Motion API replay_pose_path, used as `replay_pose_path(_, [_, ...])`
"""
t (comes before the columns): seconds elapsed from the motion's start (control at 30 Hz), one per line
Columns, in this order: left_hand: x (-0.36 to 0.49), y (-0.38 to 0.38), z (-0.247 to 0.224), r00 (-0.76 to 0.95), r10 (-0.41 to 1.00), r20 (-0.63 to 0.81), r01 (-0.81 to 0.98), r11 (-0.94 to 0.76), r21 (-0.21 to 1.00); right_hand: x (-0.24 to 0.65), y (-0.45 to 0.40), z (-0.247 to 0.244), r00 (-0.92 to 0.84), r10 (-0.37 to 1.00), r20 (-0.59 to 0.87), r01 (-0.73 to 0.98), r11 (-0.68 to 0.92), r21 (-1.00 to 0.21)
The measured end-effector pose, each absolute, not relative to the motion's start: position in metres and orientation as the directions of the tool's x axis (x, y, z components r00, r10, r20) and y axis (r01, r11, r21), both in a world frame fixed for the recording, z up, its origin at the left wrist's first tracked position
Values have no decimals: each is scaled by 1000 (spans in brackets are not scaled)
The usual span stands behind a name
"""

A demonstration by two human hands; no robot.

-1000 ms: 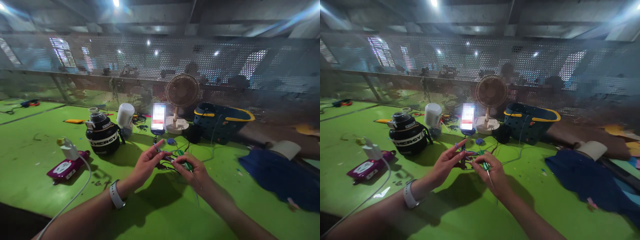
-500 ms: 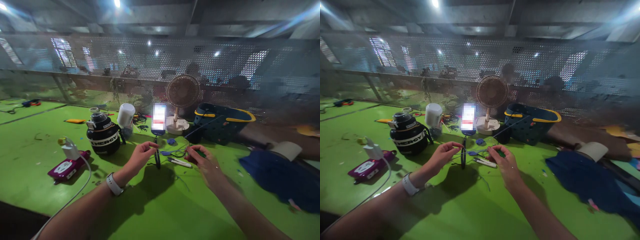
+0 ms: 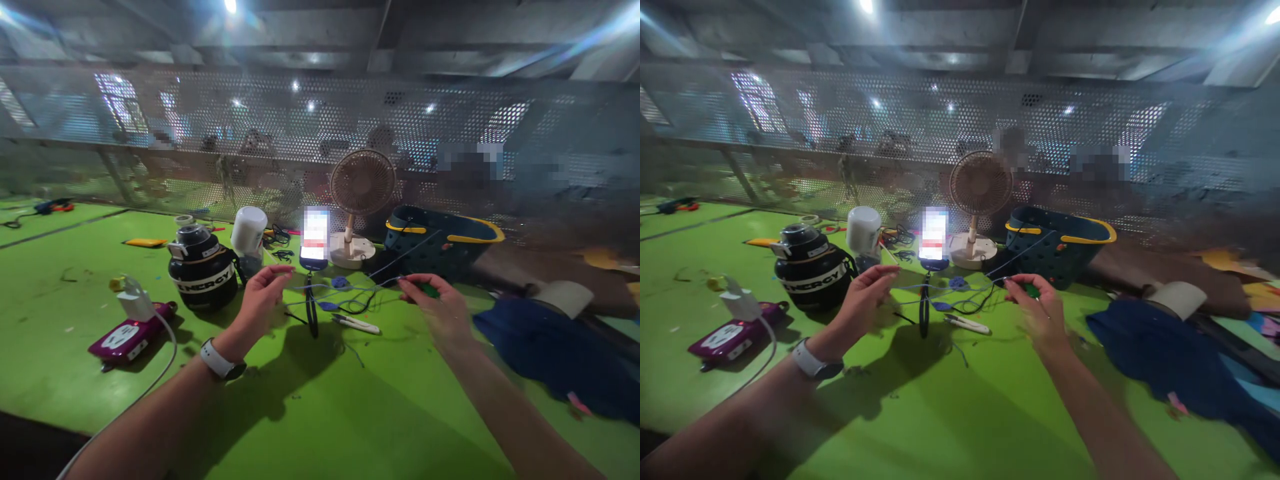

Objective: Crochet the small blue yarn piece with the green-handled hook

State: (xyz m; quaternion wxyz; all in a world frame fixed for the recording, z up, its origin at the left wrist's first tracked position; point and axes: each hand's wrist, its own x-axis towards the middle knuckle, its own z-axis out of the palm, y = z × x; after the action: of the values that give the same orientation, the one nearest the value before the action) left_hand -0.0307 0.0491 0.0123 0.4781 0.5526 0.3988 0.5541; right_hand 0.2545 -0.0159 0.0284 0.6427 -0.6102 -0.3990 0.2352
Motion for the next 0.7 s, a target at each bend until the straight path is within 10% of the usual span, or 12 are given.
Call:
replay_pose_path(0.23, [-31, 51, -5, 342, 915, 215, 298, -323, 898, 311, -4, 35, 749, 555, 363, 297, 209, -932])
replay_pose_path(0.4, [-17, 24, 9, 244, 860, 448, 320, -508, 800, 278, -20, 43, 622, 652, 434, 404, 208, -891])
replay_pose_path(0.57, [10, -18, 3, 774, 633, 23, -115, 106, 988, 191, -57, 31, -235, 637, 734, 706, 632, -321])
replay_pose_path(0.7, [18, -17, -11, 687, 719, -106, -299, 413, 860, 160, -74, 13, -509, 430, 745, 716, 693, 89])
